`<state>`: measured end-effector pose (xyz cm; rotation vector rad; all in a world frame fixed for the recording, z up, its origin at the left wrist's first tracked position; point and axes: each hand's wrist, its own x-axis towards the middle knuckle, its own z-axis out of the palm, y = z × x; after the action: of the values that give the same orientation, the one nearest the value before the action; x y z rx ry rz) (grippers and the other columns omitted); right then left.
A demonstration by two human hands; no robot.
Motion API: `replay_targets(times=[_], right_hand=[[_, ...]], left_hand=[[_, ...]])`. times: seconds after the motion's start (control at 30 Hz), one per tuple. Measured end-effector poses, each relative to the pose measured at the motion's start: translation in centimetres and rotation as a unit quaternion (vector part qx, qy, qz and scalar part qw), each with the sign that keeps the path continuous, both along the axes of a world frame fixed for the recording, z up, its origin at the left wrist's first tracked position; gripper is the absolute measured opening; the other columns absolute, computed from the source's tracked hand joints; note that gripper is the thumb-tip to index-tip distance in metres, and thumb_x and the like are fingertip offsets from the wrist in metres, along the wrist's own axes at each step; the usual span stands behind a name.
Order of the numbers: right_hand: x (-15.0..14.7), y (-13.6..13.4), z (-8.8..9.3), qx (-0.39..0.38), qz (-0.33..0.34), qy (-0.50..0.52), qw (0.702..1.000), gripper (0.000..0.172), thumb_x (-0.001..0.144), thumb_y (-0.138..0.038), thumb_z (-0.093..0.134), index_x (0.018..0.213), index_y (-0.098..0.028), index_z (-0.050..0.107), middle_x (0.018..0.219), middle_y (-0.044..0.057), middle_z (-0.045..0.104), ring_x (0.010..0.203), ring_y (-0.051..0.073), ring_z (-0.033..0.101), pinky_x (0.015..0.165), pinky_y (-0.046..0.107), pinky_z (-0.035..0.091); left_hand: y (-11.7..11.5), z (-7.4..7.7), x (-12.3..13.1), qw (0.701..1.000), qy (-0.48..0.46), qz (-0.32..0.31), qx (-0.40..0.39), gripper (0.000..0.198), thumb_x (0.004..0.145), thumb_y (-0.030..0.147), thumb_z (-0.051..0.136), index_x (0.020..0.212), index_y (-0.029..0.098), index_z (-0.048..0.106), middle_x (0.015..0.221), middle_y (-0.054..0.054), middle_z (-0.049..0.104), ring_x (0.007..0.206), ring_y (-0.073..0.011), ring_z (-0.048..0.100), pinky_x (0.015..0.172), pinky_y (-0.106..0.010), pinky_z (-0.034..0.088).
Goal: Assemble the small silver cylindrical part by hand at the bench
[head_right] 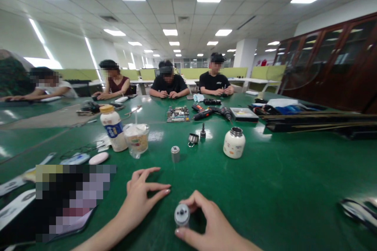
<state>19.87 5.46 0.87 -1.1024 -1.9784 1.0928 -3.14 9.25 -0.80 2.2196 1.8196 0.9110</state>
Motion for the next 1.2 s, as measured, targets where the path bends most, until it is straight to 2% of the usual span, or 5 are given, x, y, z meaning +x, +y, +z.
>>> replay_targets(times=[0.33, 0.57, 0.73, 1.07, 1.2], right_hand=[[-0.2, 0.0, -0.2, 0.021, -0.003, 0.010, 1.000, 0.021, 0.076, -0.023, 0.073, 0.092, -0.020, 0.059, 0.091, 0.002, 0.068, 0.087, 0.020, 0.065, 0.079, 0.031, 0.050], [0.0, -0.2, -0.3, 0.050, 0.003, 0.014, 0.999, 0.022, 0.076, -0.018, 0.069, 0.095, -0.020, 0.060, 0.091, 0.003, 0.068, 0.086, 0.021, 0.065, 0.080, 0.032, 0.052], [1.1, -0.3, -0.3, 0.122, 0.040, 0.083, 0.988, 0.059, 0.073, -0.008, 0.060, 0.129, -0.023, 0.052, 0.119, 0.009, 0.065, 0.112, 0.025, 0.061, 0.101, 0.040, 0.045], [1.6, -0.1, -0.7, 0.183, -0.031, 0.094, 0.978, 0.018, 0.087, -0.015, 0.054, 0.091, -0.025, 0.068, 0.105, 0.009, 0.066, 0.103, 0.026, 0.064, 0.090, 0.040, 0.053], [1.8, -0.1, -0.9, 0.198, -0.025, 0.073, 0.977, 0.029, 0.089, -0.018, 0.055, 0.115, -0.028, 0.064, 0.122, 0.011, 0.064, 0.117, 0.029, 0.060, 0.099, 0.045, 0.049]], left_hand=[[-3.9, 2.7, 3.1, 0.980, -0.125, -0.153, 0.024, 0.016, 0.079, 0.028, 0.080, 0.087, 0.042, 0.080, 0.124, -0.004, 0.061, 0.118, -0.0352, 0.042, 0.099, -0.059, 0.039], [-4.4, 1.5, 3.0, 0.963, -0.161, -0.217, 0.012, 0.047, 0.084, 0.017, 0.067, 0.124, 0.042, 0.065, 0.132, -0.005, 0.056, 0.122, -0.0309, 0.044, 0.104, -0.055, 0.037], [-4.5, -1.0, 2.7, 0.961, -0.151, -0.231, -0.019, 0.084, 0.072, 0.030, 0.082, 0.145, 0.030, 0.041, 0.133, -0.009, 0.057, 0.118, -0.0318, 0.049, 0.100, -0.050, 0.043], [-4.5, -1.1, 2.7, 0.968, -0.102, -0.230, -0.020, 0.052, 0.078, 0.029, 0.080, 0.128, 0.029, 0.062, 0.112, -0.004, 0.074, 0.107, -0.0279, 0.060, 0.091, -0.042, 0.049], [-4.6, -0.4, 2.9, 0.967, -0.094, -0.236, -0.032, 0.046, 0.079, 0.030, 0.079, 0.123, 0.028, 0.066, 0.109, -0.003, 0.076, 0.105, -0.0286, 0.060, 0.090, -0.043, 0.049]])
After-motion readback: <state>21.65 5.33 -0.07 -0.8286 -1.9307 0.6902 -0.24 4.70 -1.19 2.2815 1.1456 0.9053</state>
